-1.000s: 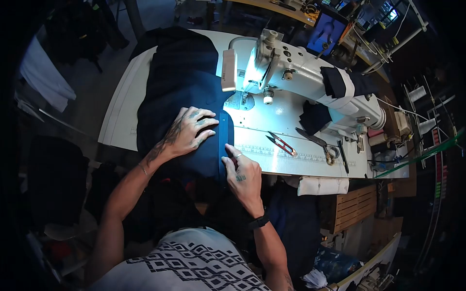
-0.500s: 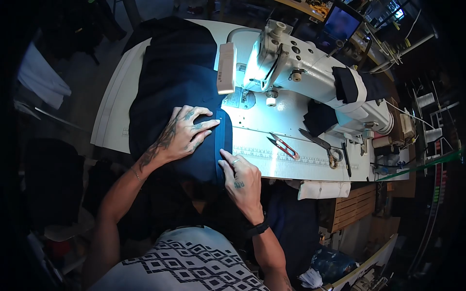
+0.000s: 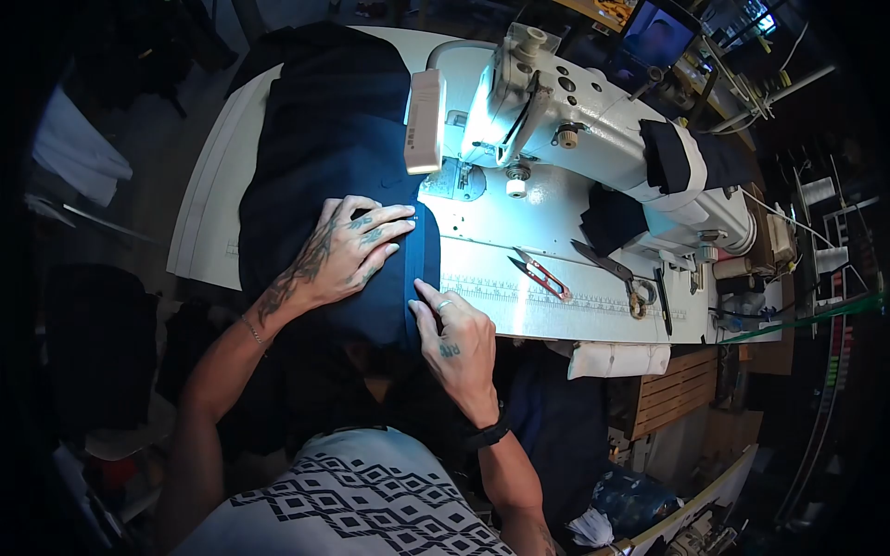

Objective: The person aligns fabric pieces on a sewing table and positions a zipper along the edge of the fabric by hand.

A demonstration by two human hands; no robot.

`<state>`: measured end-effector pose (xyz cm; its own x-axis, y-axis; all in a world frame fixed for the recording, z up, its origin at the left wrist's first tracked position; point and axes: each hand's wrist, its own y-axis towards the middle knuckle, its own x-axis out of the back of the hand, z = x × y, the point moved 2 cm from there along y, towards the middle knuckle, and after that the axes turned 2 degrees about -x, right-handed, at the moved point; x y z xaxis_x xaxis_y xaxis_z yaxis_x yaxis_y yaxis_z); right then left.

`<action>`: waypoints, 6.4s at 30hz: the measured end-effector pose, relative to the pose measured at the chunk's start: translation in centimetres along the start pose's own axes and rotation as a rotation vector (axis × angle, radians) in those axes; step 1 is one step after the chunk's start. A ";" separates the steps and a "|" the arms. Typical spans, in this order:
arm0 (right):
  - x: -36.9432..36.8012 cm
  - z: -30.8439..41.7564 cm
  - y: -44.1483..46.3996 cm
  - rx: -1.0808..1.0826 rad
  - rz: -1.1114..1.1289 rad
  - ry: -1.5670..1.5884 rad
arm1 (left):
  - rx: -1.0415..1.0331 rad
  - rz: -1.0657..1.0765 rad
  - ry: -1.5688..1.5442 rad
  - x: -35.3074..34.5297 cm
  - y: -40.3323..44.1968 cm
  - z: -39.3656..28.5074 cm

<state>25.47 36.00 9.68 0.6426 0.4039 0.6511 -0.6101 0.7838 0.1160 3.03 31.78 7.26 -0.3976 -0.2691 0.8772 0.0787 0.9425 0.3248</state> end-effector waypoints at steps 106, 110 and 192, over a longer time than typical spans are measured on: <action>0.8 -2.2 6.2 0.371 -0.015 -0.763 | -0.011 0.062 0.134 -0.3 2.9 0.8; 0.8 -2.4 6.4 0.353 -0.010 -0.775 | -0.016 0.076 0.141 -0.5 3.2 1.1; 2.2 -2.3 -3.4 0.335 0.008 -0.484 | -0.141 -0.084 0.005 -1.6 2.9 -0.7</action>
<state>30.00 35.33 8.94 0.4011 0.0864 0.9120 -0.7776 0.5583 0.2891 4.54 34.80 7.07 -0.4038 -0.3471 0.8465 0.1729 0.8796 0.4431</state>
